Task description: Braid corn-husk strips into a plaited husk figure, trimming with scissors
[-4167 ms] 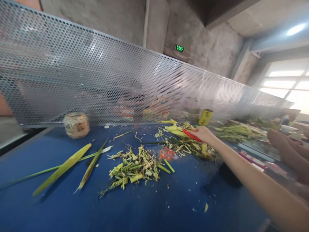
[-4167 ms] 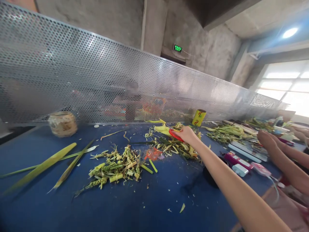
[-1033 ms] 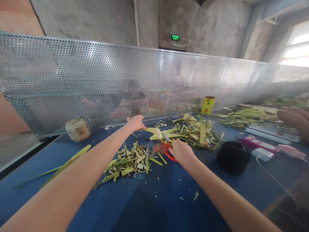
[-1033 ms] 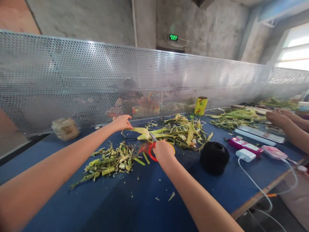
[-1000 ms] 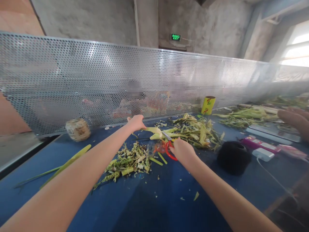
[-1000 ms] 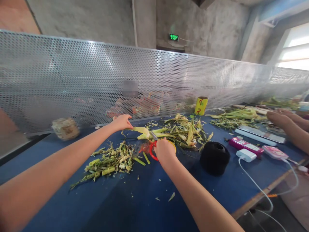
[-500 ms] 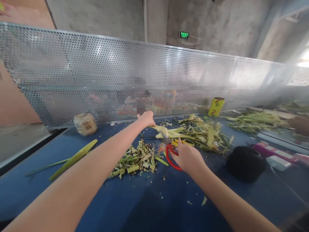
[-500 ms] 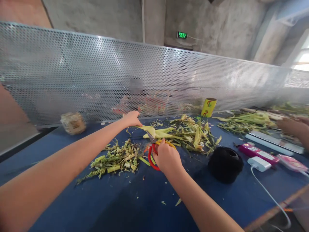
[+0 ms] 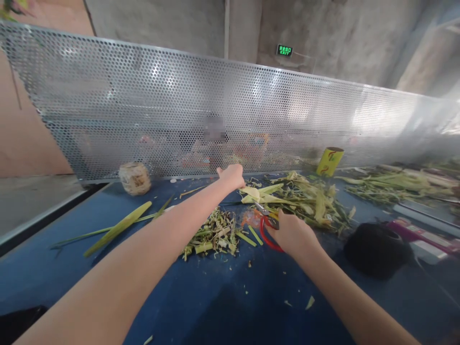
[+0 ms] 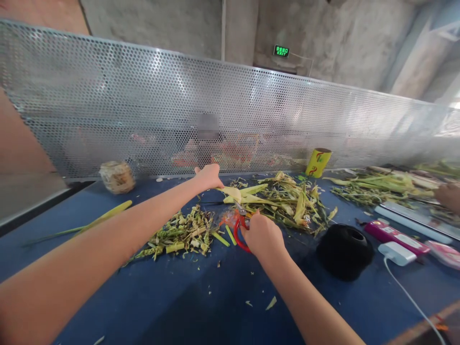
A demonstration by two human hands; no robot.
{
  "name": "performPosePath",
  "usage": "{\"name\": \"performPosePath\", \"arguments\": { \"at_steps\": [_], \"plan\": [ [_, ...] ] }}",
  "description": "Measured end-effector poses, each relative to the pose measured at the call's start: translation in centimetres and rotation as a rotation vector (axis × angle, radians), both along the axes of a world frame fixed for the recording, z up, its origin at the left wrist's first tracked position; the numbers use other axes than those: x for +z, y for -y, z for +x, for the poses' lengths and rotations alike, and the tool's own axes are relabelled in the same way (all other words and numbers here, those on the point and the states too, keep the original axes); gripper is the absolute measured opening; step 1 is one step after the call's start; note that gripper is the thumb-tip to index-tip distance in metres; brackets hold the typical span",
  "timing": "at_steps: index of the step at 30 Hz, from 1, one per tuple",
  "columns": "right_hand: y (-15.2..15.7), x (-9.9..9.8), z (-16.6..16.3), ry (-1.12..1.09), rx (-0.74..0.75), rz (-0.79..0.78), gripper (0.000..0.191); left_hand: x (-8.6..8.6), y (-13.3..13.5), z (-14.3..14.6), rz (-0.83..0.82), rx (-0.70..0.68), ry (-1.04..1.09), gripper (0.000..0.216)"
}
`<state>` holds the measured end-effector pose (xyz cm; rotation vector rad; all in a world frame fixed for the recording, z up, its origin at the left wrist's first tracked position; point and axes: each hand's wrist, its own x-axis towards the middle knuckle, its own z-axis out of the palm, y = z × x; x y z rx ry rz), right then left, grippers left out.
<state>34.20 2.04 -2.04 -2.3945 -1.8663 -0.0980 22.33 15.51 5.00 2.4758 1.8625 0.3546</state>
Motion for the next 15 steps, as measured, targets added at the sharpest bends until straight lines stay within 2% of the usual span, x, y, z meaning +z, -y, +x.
{"name": "performPosePath", "arguments": {
  "at_steps": [3,6,11,15],
  "plan": [
    [-0.1,-0.3,-0.6,0.032,0.050,0.056,0.058,-0.6,0.0,0.0,0.027,-0.009,0.025,0.031],
    [-0.6,-0.7,-1.2,0.082,0.074,0.031,0.053,-0.5,0.0,0.0,0.022,-0.001,0.068,0.042],
    [-1.2,-0.7,-0.8,0.037,0.047,0.067,0.058,-0.1,0.1,-0.2,-0.023,0.002,0.119,0.053],
    [-1.3,-0.7,-0.3,0.024,0.037,0.029,0.057,-0.2,0.1,-0.5,-0.058,0.026,0.154,0.059]
  ]
}}
